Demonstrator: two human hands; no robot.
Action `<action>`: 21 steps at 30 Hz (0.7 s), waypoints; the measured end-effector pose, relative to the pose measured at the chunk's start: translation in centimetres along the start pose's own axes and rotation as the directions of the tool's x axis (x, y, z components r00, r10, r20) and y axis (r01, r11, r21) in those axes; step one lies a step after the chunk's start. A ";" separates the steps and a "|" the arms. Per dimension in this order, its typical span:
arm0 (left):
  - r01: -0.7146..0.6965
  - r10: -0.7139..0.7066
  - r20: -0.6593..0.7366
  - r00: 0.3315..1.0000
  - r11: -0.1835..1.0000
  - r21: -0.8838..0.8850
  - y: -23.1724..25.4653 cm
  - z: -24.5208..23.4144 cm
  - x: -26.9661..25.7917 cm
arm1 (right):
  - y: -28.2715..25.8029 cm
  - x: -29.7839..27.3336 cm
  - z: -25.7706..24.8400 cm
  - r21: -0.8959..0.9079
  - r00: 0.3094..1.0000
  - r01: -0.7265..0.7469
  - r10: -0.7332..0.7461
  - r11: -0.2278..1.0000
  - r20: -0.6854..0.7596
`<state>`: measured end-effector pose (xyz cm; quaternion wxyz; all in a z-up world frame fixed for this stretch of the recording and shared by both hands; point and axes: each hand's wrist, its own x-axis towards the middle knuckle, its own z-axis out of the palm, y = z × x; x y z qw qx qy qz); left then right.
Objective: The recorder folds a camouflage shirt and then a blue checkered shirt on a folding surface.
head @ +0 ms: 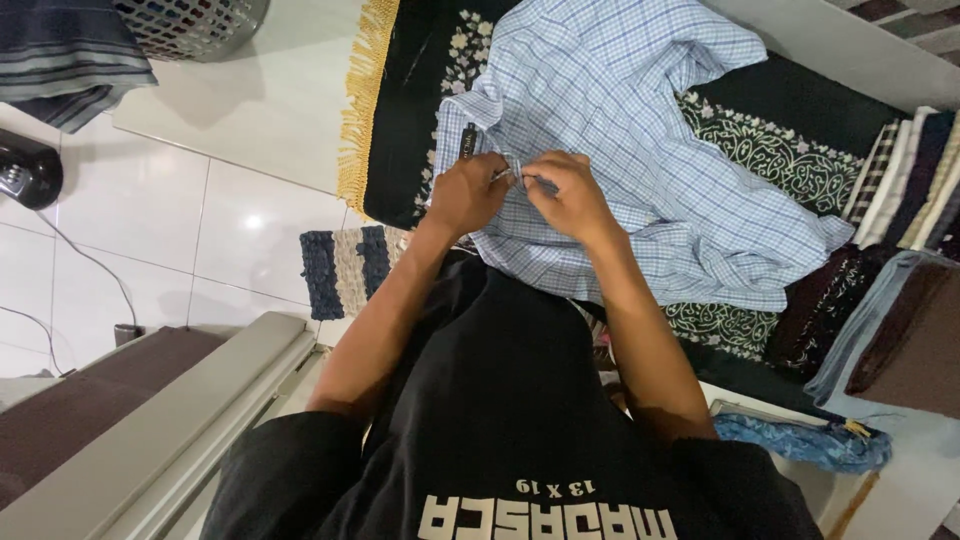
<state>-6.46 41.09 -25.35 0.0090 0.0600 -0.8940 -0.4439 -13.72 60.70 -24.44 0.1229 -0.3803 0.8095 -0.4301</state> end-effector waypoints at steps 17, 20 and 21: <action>-0.061 0.016 -0.135 0.991 0.940 -0.337 0.2 0.0 -0.1 | -1.9 0.0 1.7 0.017 0.981 0.035 -0.031 0.999 -0.190; -0.029 -0.010 -0.106 0.994 0.933 -0.359 0.7 -0.2 0.0 | -2.2 -0.2 1.9 -0.021 0.968 0.056 -0.059 0.998 -0.244; -0.025 -0.012 -0.103 0.995 0.934 -0.358 0.6 -0.1 0.1 | -2.5 -0.2 2.0 -0.036 0.964 0.054 -0.061 0.998 -0.259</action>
